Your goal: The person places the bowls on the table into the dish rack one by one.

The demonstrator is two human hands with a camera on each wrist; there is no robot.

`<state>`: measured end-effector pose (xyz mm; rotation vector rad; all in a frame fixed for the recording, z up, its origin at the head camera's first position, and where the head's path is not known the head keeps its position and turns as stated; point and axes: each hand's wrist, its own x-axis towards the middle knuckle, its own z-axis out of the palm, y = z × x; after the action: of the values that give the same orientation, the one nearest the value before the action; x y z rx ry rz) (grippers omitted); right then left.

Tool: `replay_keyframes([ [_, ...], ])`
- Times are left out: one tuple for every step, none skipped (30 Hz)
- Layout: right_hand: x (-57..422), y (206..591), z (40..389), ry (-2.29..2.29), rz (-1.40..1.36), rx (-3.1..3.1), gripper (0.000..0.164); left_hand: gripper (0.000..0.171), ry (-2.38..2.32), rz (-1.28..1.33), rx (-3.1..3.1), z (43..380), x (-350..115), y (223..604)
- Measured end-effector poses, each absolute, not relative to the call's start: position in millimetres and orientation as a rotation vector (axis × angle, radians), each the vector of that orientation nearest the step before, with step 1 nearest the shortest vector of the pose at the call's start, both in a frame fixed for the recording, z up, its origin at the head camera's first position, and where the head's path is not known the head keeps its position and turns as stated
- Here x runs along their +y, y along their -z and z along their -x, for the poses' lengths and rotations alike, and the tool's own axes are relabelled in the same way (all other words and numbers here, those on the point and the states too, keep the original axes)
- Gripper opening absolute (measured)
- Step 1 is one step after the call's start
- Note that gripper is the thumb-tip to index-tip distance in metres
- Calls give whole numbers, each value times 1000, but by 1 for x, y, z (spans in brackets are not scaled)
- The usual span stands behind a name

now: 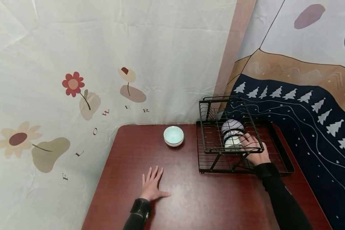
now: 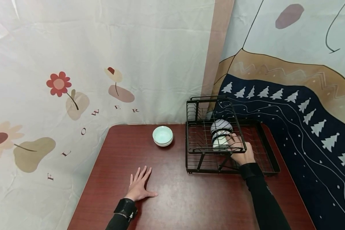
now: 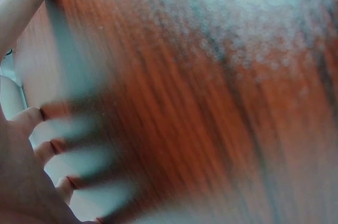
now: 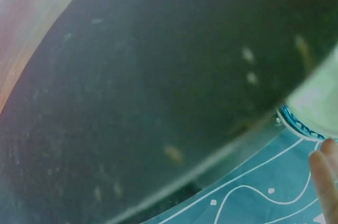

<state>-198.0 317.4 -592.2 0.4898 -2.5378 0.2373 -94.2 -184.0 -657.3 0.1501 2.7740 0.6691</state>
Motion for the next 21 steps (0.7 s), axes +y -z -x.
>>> replay_keyframes([
  [318, 591, 196, -243, -486, -2541, 37, 129, -676, -149, 2772, 94, -184, 658],
  [319, 590, 195, -248, -480, -2544, 40, 128, -683, -156, 2774, 94, -184, 659],
  [320, 588, 193, -254, -469, -2544, 43, 128, -695, -156, 2774, 94, -185, 660],
  [321, 587, 190, -263, -452, -2546, 45, 128, -710, -160, 2778, 94, -185, 662],
  [324, 585, 187, -274, -427, -2555, 47, 128, -725, -162, 2778, 94, -186, 663],
  [326, 584, 183, -283, -401, -2557, 48, 128, -730, -165, 2778, 94, -186, 663],
  [329, 583, 180, -293, -375, -2559, 50, 127, -739, -168, 2778, 93, -187, 664],
  [332, 582, 175, -317, -340, -2558, 51, 127, -748, -177, 2784, 93, -188, 665],
  [336, 582, 169, -330, -315, -2553, 50, 127, -758, -182, 2787, 92, -188, 666],
  [338, 583, 162, -345, -292, -2555, 50, 127, -763, -187, 2790, 92, -189, 667],
  [341, 583, 155, -366, -269, -2555, 51, 127, -762, -195, 2792, 91, -189, 667],
  [344, 585, 147, -389, -254, -2545, 50, 128, -765, -197, 2792, 91, -190, 668],
  [346, 586, 137, -419, -231, -2544, 51, 128, -771, -199, 2793, 91, -190, 669],
  [347, 588, 127, -450, -201, -2545, 51, 129, -773, -199, 2795, 90, -190, 671],
  [348, 590, 117, -467, -177, -2552, 54, 129, -777, -193, 2794, 91, -190, 672],
  [348, 592, 107, -498, -142, -2562, 58, 129, -783, -185, 2790, 91, -190, 673],
  [348, 595, 96, -528, -105, -2571, 61, 129, -792, -184, 2793, 91, -190, 674],
  [346, 598, 85, -555, -65, -2584, 65, 129, -801, -176, 2791, 92, -190, 675],
  [344, 602, 74, -577, -18, -2608, 67, 129, -801, -188, 2801, 92, -191, 675],
  [342, 606, 64, -591, 22, -2633, 70, 129, -807, -191, 2805, 93, -191, 676],
  [339, 610, 53, -599, 59, -2657, 73, 129, -810, -202, 2811, 93, -191, 676],
])
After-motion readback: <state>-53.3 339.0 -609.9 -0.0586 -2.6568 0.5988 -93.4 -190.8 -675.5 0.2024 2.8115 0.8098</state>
